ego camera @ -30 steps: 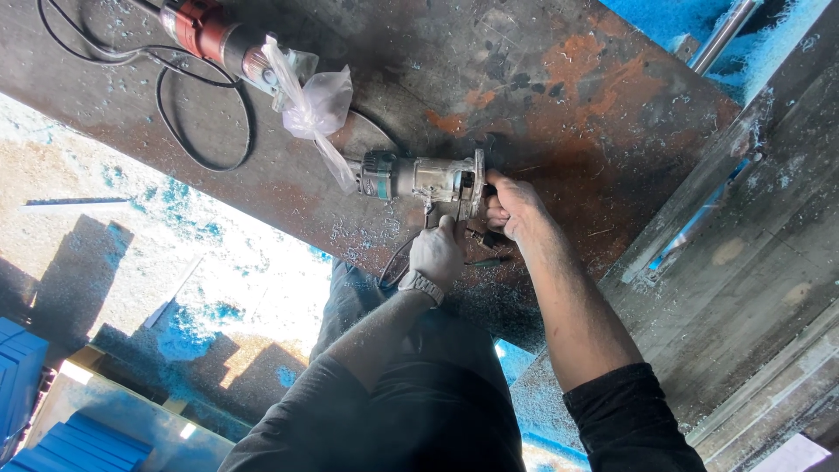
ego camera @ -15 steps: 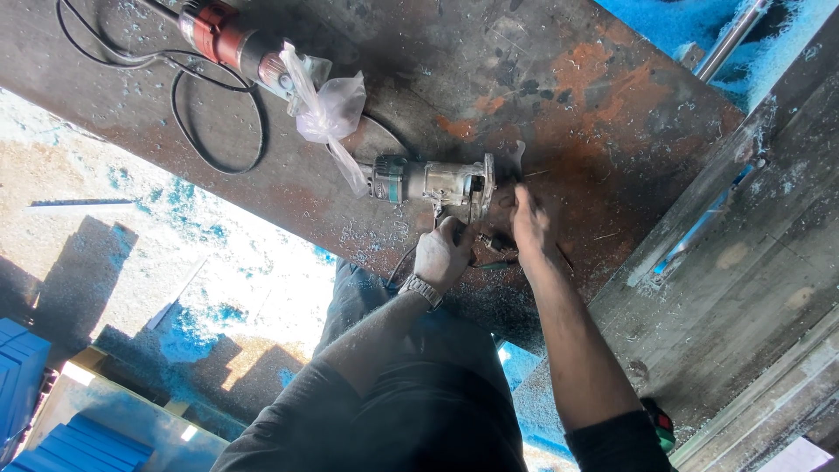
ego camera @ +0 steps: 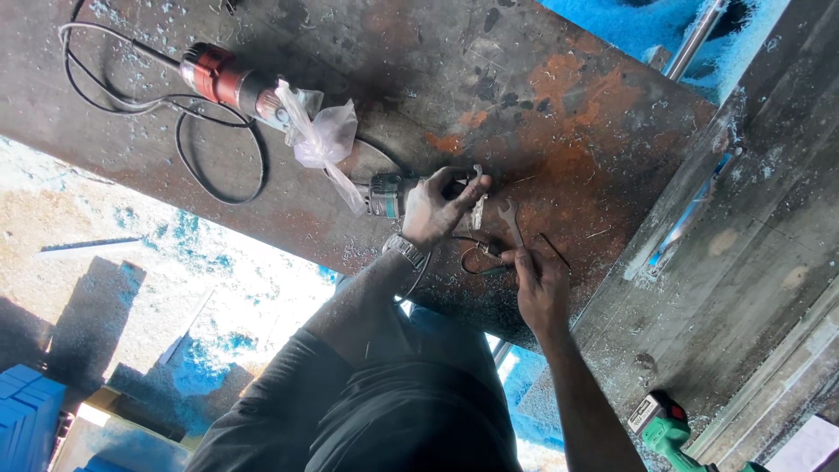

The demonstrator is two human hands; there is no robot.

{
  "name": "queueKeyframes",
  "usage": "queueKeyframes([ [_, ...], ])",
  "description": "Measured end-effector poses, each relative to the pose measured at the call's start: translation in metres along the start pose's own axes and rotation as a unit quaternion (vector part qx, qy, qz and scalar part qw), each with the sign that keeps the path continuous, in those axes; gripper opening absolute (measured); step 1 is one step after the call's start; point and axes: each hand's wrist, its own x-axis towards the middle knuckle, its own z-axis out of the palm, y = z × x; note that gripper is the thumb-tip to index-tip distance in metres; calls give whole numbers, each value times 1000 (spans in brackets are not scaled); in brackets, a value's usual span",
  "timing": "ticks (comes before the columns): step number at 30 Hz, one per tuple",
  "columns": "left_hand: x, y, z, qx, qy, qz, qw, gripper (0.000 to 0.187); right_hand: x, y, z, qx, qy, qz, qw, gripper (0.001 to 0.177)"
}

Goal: Maintaining and repairing a handheld power trimmer or router at a workbench.

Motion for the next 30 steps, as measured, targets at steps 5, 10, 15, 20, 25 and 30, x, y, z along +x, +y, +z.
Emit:
queueKeyframes([
  [5, 28, -7, 5, 84, 25, 62, 994, 31, -17, -27, 5, -72, 14, -20, 997, 30],
  [10, 67, -13, 9, 106, 81, 80, 988, 35, -22, -32, 13, -24, 8, -23, 999, 33],
  [15, 124, -26, 8, 148, 66, 76, 984, 36, -11, -50, 21, -114, 56, -57, 990, 27],
  [20, 162, -21, 13, 191, 52, 14, 980, 37, 8, -73, 33, -218, 101, -90, 967, 24],
  [25, 157, -6, 6, 278, 50, 47, 958, 64, 29, -90, 50, -294, 139, -121, 938, 24],
  [30, 170, -34, -9, 227, -13, 284, 931, 45, 51, -96, 54, -369, 170, -115, 907, 23],
])
